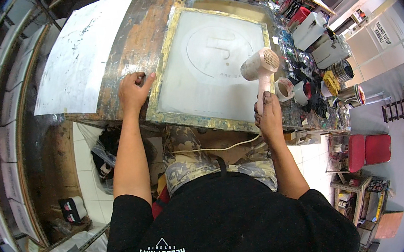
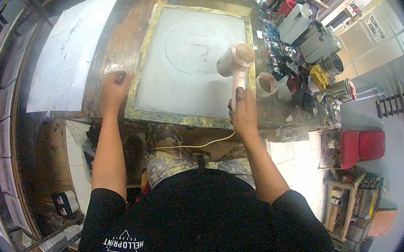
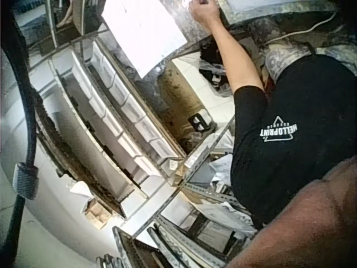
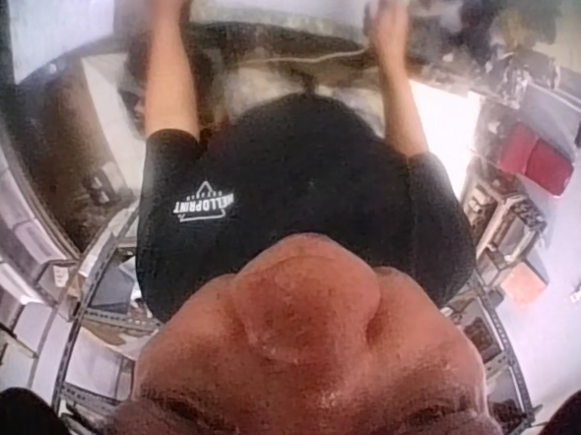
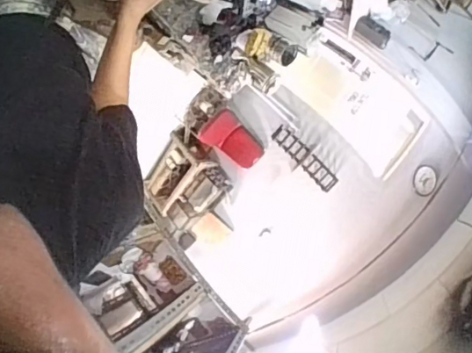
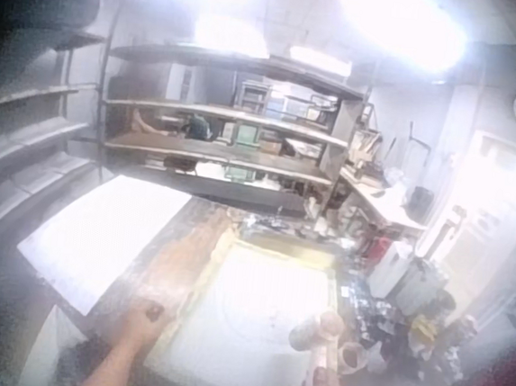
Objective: The person uses a hair dryer to dry a screen-printing frame. They move the tool over the screen surface on the table, lift the frame to dry the reverse side, and then set it back down. They then reach for items in a plastic bag on the floor.
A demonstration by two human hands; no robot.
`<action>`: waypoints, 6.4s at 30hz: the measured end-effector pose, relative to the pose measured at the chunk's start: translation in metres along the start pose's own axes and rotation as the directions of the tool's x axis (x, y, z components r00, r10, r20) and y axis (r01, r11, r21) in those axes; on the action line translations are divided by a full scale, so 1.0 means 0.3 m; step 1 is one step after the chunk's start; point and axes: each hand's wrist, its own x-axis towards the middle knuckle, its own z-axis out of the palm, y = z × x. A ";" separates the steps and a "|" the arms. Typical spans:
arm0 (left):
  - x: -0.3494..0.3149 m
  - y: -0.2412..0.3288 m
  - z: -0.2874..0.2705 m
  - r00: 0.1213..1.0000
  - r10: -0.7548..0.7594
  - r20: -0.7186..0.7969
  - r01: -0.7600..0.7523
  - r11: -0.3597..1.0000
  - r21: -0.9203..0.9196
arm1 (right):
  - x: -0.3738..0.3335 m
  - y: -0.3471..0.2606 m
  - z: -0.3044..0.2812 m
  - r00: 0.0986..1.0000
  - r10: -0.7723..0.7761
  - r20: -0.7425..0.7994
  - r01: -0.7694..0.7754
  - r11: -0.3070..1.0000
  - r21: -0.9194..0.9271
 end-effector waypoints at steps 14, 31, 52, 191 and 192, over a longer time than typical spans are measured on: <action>-0.003 0.013 -0.001 1.000 0.011 0.005 -0.011 1.000 0.025 | 0.003 0.015 -0.001 0.999 -0.034 0.024 0.035 0.998 -0.048; 0.003 0.009 -0.025 0.998 0.056 -0.035 -0.055 0.998 0.026 | 0.022 0.024 0.130 0.991 -0.042 0.130 0.058 0.992 -0.116; -0.003 0.015 -0.025 1.000 -0.017 -0.024 0.018 0.999 0.044 | 0.152 -0.006 0.192 0.982 0.033 0.185 -0.012 0.994 -0.111; 0.009 0.040 -0.020 0.996 -0.091 0.005 0.091 0.996 -0.020 | 0.828 -0.121 0.069 0.972 0.008 -0.236 0.007 0.998 0.066; 0.007 0.036 -0.022 0.995 -0.103 0.010 0.103 0.994 -0.035 | 0.804 -0.115 0.070 0.985 0.034 -0.170 -0.020 0.996 0.086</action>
